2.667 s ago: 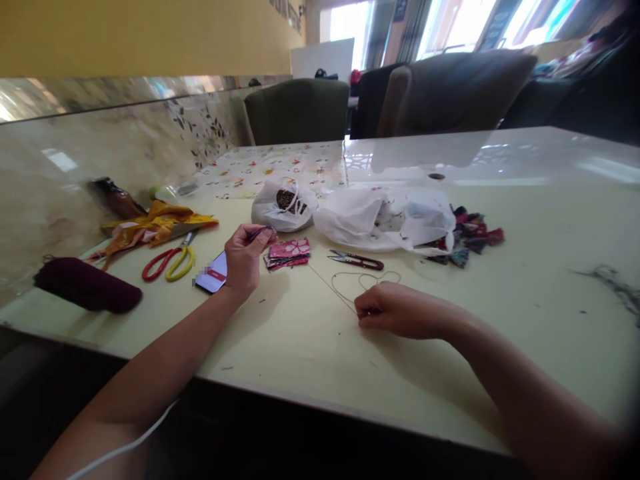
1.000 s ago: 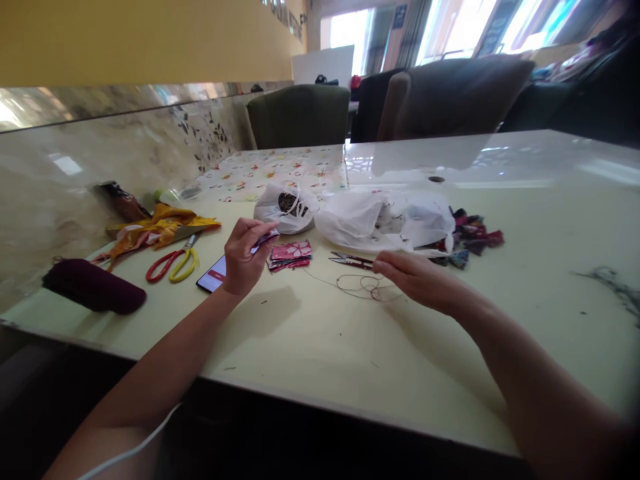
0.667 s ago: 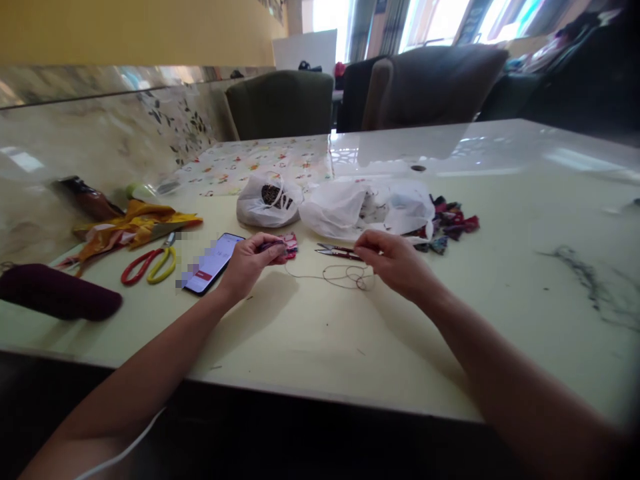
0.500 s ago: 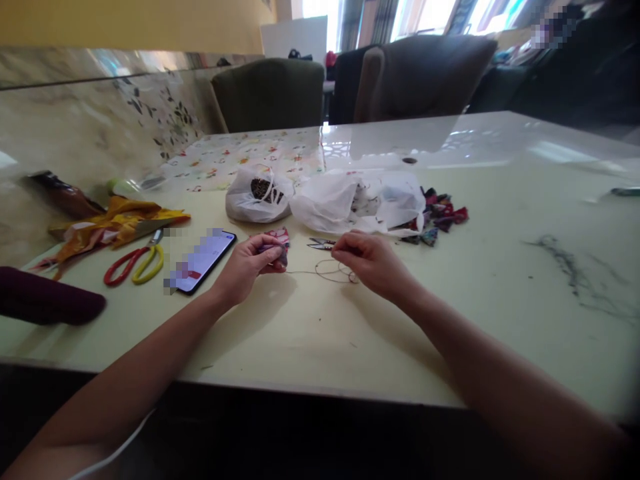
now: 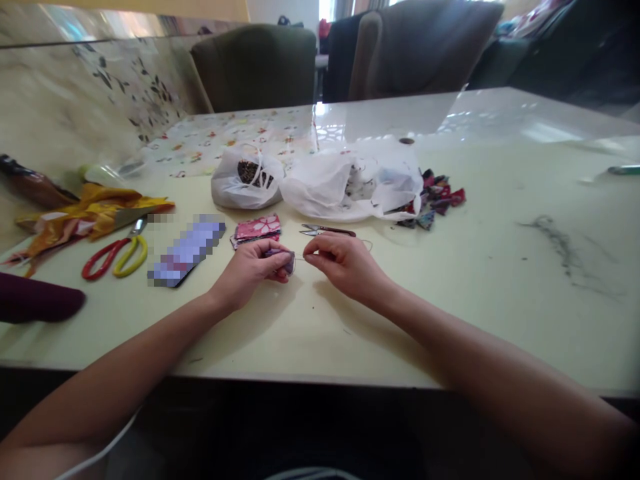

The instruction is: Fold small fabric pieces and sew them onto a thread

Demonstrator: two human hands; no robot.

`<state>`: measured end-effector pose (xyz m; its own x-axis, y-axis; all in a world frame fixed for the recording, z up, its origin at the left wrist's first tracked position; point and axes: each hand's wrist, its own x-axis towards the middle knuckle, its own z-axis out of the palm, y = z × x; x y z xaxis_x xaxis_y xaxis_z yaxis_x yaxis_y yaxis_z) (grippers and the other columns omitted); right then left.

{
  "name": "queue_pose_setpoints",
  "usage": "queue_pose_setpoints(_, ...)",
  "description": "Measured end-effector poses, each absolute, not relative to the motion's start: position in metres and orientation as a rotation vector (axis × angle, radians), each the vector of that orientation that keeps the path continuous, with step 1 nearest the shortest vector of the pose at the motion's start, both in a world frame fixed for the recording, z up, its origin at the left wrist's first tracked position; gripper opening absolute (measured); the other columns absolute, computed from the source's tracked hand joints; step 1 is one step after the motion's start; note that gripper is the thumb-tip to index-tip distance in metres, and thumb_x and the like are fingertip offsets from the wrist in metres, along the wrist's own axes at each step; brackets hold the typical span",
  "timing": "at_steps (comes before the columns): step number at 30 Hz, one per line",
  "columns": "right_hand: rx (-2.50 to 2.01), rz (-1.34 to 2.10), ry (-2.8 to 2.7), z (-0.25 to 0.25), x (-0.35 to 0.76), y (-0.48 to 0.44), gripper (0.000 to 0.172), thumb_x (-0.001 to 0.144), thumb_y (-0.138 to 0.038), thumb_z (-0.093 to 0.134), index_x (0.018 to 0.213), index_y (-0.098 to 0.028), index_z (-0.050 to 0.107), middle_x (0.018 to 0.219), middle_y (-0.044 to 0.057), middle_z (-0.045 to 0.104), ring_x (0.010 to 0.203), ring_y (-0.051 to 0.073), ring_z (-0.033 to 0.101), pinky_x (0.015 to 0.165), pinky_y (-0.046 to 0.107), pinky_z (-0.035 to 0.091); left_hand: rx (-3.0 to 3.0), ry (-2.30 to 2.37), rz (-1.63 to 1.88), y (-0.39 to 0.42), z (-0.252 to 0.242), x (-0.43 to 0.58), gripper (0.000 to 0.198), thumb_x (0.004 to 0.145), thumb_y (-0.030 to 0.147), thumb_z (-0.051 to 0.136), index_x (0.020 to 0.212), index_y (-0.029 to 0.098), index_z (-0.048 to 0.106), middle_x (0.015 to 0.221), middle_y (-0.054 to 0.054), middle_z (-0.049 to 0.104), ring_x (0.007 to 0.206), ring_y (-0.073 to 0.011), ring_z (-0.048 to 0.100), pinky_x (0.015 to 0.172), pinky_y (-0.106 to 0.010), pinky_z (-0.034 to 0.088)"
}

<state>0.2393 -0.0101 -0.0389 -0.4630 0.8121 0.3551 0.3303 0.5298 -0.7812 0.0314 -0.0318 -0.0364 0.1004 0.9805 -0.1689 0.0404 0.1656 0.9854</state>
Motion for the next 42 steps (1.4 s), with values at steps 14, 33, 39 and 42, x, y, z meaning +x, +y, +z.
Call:
queue_pose_setpoints(14,-0.967,0.782,-2.130,-0.0375,0.2410,-0.0078,0.014,0.088,-0.012,0.058,0.080,-0.018,0.068,0.075,0.000,0.063,0.072,0.012,0.053,0.072,0.027,0.039,1.204,1.209,1.001,-0.0329,-0.0374,0.0310,0.025,0.073,0.037,0.086,0.082,0.017,0.074,0.075,-0.003,0.073,0.060,-0.0122,0.064,0.066,-0.028,0.059)
queue_pose_setpoints(33,-0.986,0.893,-2.036,-0.0367,0.2397,-0.0087,0.013,0.087,-0.015,0.057,0.075,-0.016,0.062,0.069,-0.002,0.057,0.066,0.010,0.045,0.068,0.026,0.034,1.154,1.209,0.994,-0.0317,-0.0388,0.0329,0.024,0.073,0.036,0.086,0.079,0.017,0.072,0.072,-0.002,0.072,0.060,-0.0116,0.063,0.064,-0.027,0.056)
queue_pose_setpoints(39,-0.944,0.879,-2.076,-0.0381,0.2391,-0.0076,0.013,0.087,-0.014,0.056,0.076,-0.017,0.063,0.071,-0.001,0.059,0.068,0.011,0.047,0.070,0.026,0.036,1.151,1.217,0.991,-0.0325,-0.0381,0.0332,0.024,0.073,0.036,0.086,0.079,0.017,0.072,0.073,-0.002,0.072,0.061,-0.0121,0.063,0.065,-0.027,0.057)
queue_pose_setpoints(42,-0.953,0.879,-2.103,-0.0384,0.2397,-0.0064,0.013,0.087,-0.012,0.056,0.077,-0.016,0.064,0.073,-0.001,0.062,0.070,0.012,0.051,0.071,0.027,0.037,1.151,1.214,0.985,-0.0320,-0.0385,0.0326,0.024,0.074,0.036,0.085,0.080,0.017,0.072,0.074,-0.002,0.073,0.060,-0.0119,0.063,0.065,-0.027,0.057)
